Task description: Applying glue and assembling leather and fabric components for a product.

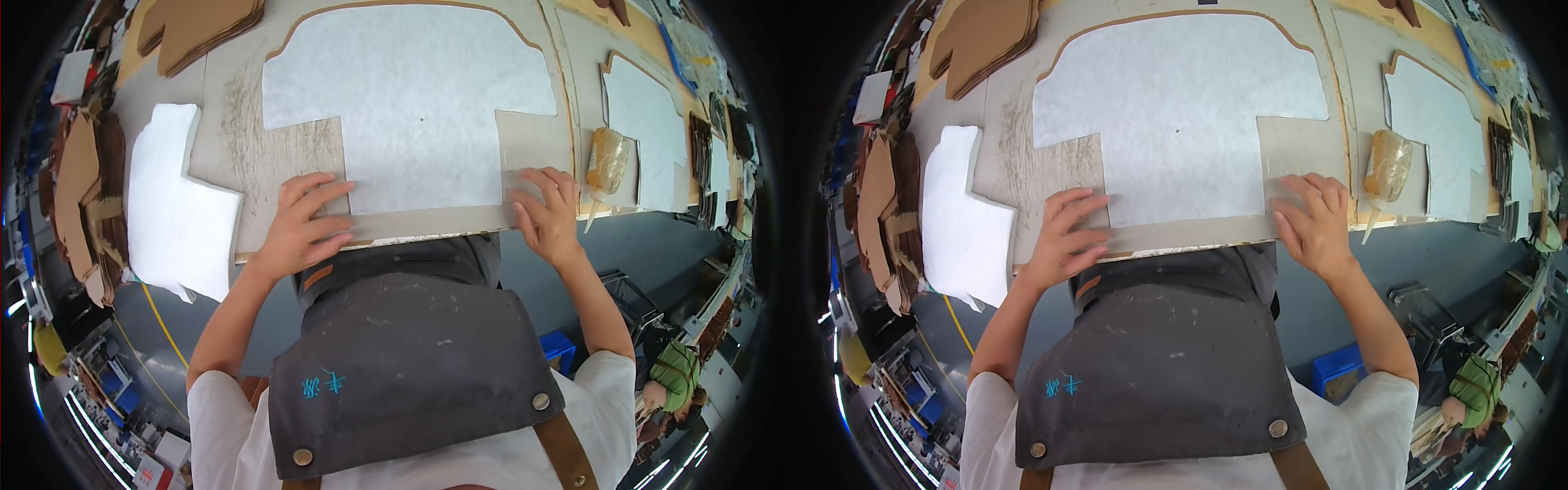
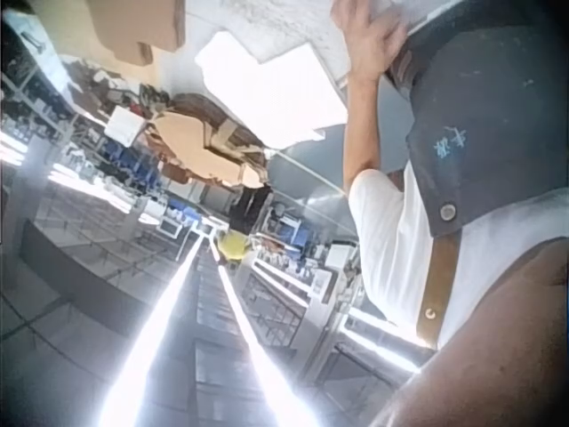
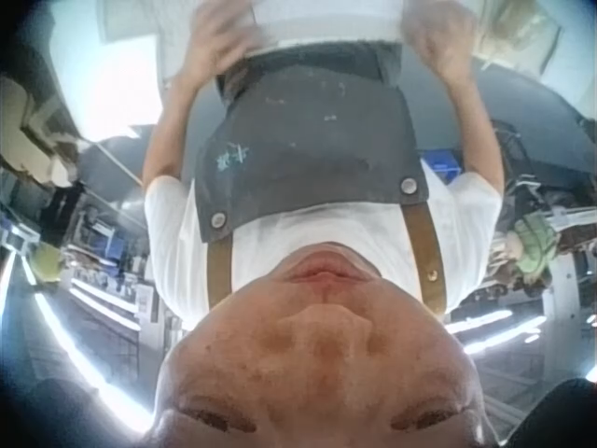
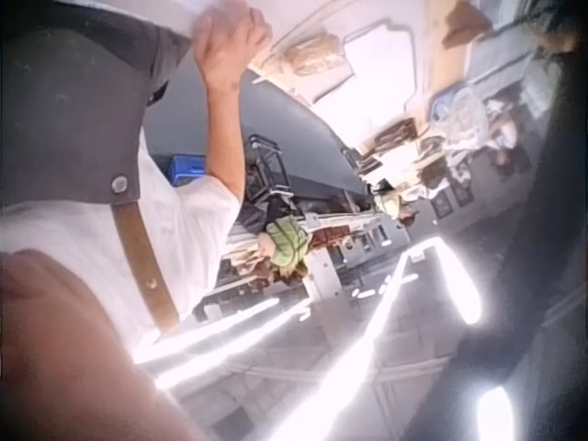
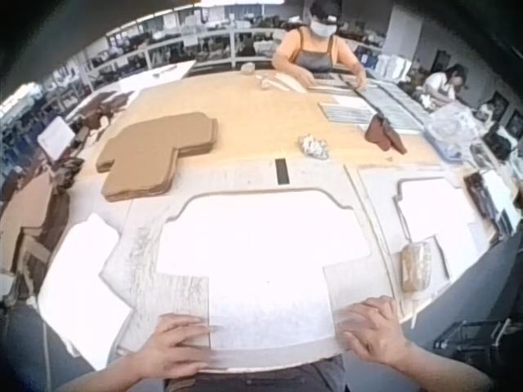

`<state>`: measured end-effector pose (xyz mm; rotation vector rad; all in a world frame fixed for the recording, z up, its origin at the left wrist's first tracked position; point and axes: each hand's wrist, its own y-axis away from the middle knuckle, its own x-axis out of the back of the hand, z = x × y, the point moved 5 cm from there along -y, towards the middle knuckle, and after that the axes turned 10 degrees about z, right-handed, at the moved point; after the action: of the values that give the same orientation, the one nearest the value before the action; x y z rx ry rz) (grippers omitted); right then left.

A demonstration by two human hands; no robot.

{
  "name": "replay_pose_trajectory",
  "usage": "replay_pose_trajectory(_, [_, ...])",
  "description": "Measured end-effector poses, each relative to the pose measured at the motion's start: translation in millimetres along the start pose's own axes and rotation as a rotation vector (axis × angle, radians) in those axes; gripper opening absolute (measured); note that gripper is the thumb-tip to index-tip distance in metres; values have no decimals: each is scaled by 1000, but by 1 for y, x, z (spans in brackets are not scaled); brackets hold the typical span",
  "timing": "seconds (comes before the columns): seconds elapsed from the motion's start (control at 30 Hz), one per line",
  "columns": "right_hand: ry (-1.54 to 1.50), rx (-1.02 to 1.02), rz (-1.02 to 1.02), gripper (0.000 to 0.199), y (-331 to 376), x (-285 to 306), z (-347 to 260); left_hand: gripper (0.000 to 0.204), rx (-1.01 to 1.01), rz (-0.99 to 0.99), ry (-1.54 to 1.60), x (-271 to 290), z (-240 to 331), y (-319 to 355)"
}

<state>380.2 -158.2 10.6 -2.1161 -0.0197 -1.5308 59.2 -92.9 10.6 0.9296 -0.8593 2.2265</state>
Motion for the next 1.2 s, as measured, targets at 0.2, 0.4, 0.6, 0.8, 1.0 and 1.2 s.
replay_pose_trajectory(0.2, [-9,-100,-8,53,-68,-33,-21,37,132,94,-136,-21,-12,-32])
replay_pose_trajectory(0.4, [24,-122,-130,64,-65,-76,-15,68,98,-90,-285,-59,-1,-58])
replay_pose_trajectory(0.6, [47,-175,-192,68,-59,-68,-4,71,103,-132,-296,-53,-6,-57])
replay_pose_trajectory(0.8, [134,-203,-8,64,-78,-56,36,72,268,5,-349,-31,-48,-59])
replay_pose_trajectory(1.0, [307,-375,-68,61,-63,-59,84,71,399,9,-505,-4,-97,-47])
replay_pose_trajectory(1.2, [144,-235,24,61,-121,-75,60,67,346,35,-515,-1,-113,-83])
